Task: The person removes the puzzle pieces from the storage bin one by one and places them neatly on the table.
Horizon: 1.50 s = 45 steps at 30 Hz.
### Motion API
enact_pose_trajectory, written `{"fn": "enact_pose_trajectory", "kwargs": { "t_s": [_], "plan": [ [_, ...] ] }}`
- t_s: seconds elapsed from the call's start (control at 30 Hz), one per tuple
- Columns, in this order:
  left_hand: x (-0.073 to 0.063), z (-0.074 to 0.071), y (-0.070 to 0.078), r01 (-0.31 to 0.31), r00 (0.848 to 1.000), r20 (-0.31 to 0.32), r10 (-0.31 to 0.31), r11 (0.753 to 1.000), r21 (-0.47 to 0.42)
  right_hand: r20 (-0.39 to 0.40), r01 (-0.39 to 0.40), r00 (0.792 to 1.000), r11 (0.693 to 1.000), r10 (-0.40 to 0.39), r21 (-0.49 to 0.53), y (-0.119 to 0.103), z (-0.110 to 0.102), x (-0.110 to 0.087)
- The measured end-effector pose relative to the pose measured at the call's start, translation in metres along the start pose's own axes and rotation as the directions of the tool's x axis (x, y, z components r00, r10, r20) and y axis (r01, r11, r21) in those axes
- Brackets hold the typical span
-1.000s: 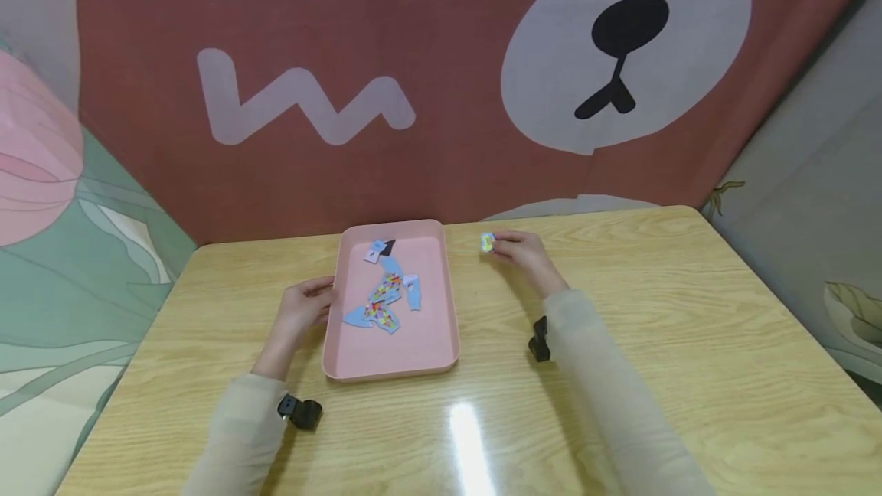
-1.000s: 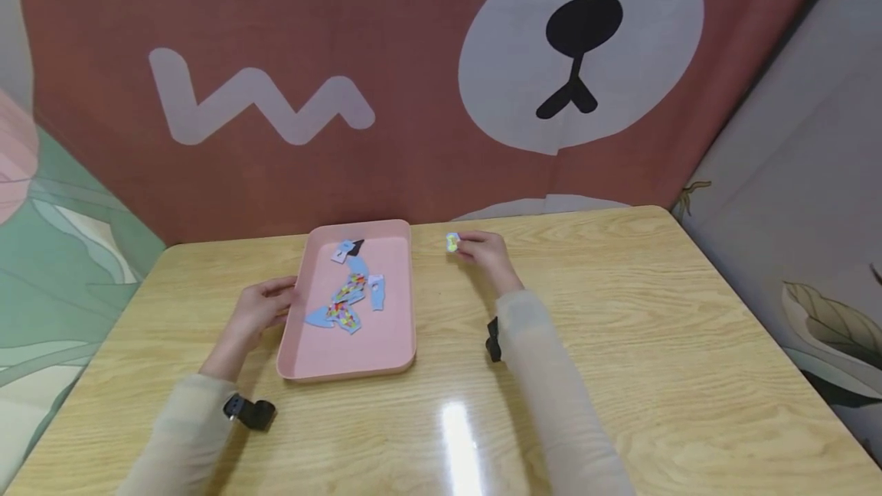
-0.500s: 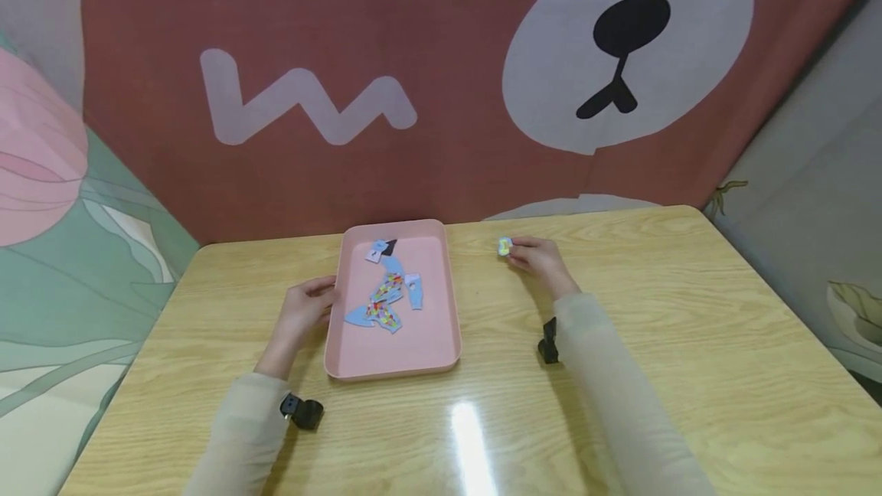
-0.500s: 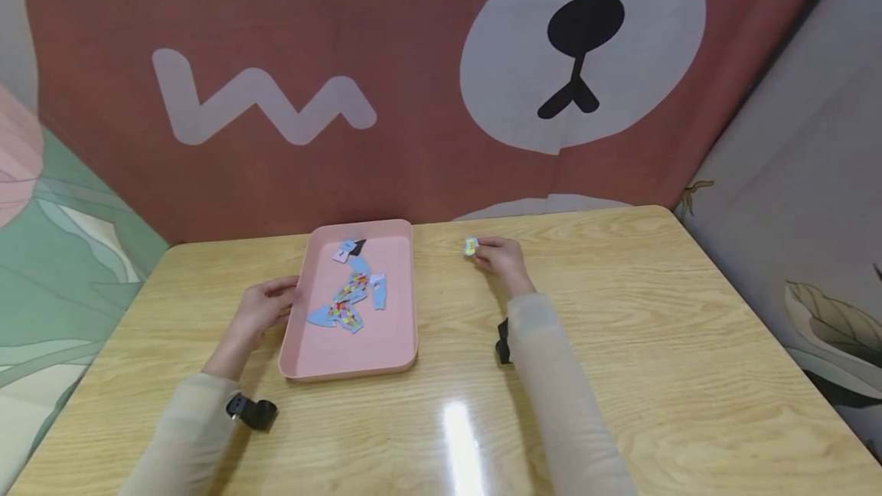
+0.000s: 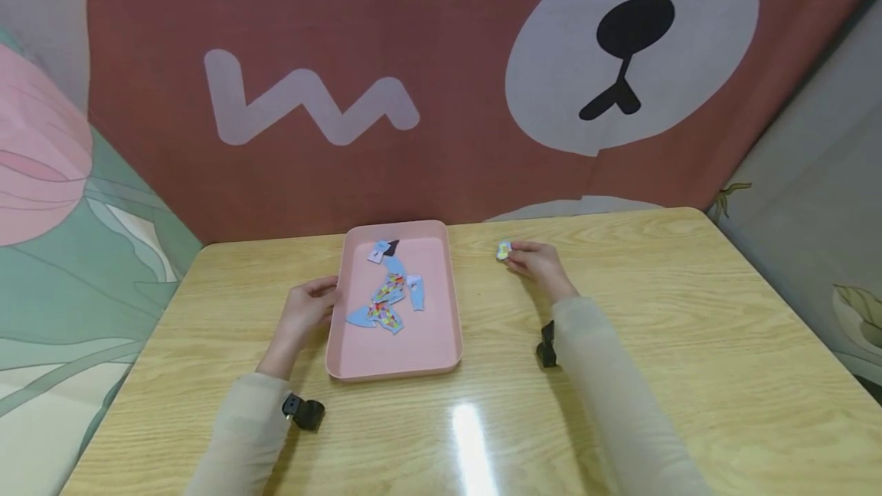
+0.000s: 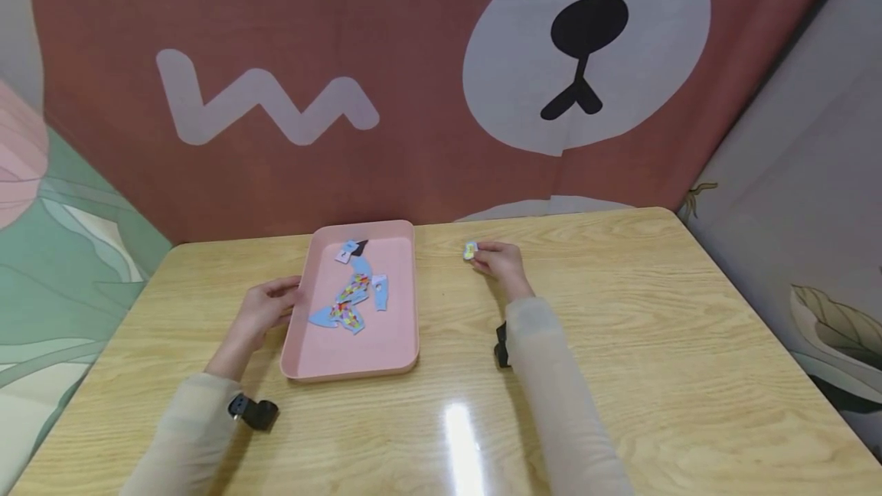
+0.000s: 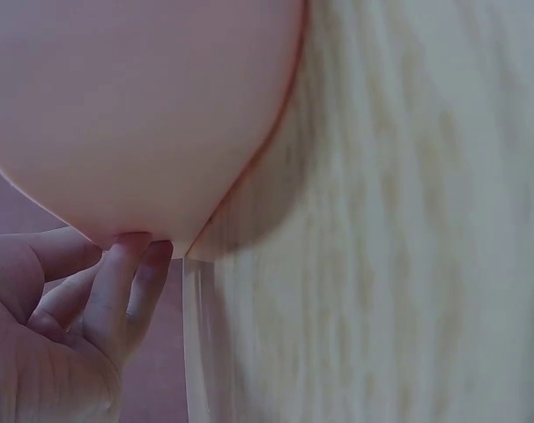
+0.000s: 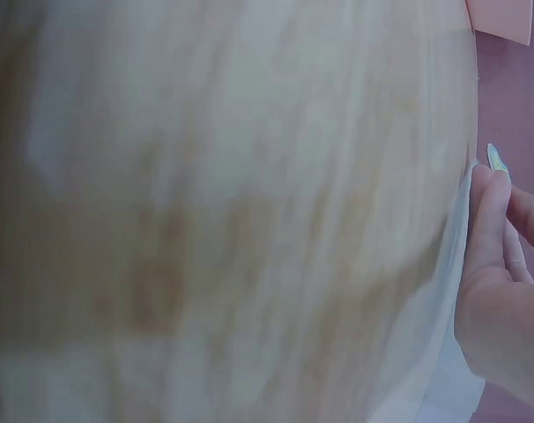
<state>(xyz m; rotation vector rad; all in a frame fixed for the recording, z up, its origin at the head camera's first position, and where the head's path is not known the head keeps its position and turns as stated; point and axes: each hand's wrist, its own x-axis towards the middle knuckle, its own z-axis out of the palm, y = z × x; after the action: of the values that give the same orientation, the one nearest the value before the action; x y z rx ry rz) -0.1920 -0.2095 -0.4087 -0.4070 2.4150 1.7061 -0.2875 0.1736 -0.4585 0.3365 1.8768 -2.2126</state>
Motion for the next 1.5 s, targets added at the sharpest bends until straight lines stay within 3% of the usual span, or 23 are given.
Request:
{"fn": "enact_pose_trajectory", "kwargs": {
  "t_s": [0.13, 0.2, 0.23, 0.33, 0.5, 1.5],
  "plan": [
    [0.0, 0.0, 0.0, -0.001, 1.0, -0.002, 0.001, 1.0, -0.007, 0.003, 0.007, 1.0, 1.0, -0.008, 0.016, 0.006, -0.003, 0.009],
    [-0.001, 0.001, 0.0, -0.003, 1.0, -0.002, 0.002, 1.0, -0.016, -0.014, 0.002, 1.0, 1.0, -0.002, -0.005, 0.0, 0.003, 0.0],
    [-0.001, 0.001, 0.0, -0.004, 1.0, -0.001, 0.004, 1.0, -0.019, -0.05, -0.027, 0.998, 0.999, 0.025, -0.044, -0.009, 0.011, -0.013],
    [-0.001, 0.001, 0.001, -0.005, 1.0, 0.001, 0.005, 1.0, -0.023, -0.044, -0.034, 0.999, 0.999, 0.032, -0.036, -0.021, 0.018, -0.03],
    [-0.001, 0.001, 0.001, 0.0, 1.0, 0.001, 0.0, 1.0, 0.003, -0.039, -0.057, 0.998, 0.998, 0.056, -0.015, -0.032, 0.024, -0.042],
    [0.003, 0.0, 0.0, 0.01, 1.0, 0.001, -0.01, 1.0, 0.014, -0.046, -0.096, 0.995, 0.986, 0.09, -0.139, -0.03, 0.022, -0.032]
  ]
}}
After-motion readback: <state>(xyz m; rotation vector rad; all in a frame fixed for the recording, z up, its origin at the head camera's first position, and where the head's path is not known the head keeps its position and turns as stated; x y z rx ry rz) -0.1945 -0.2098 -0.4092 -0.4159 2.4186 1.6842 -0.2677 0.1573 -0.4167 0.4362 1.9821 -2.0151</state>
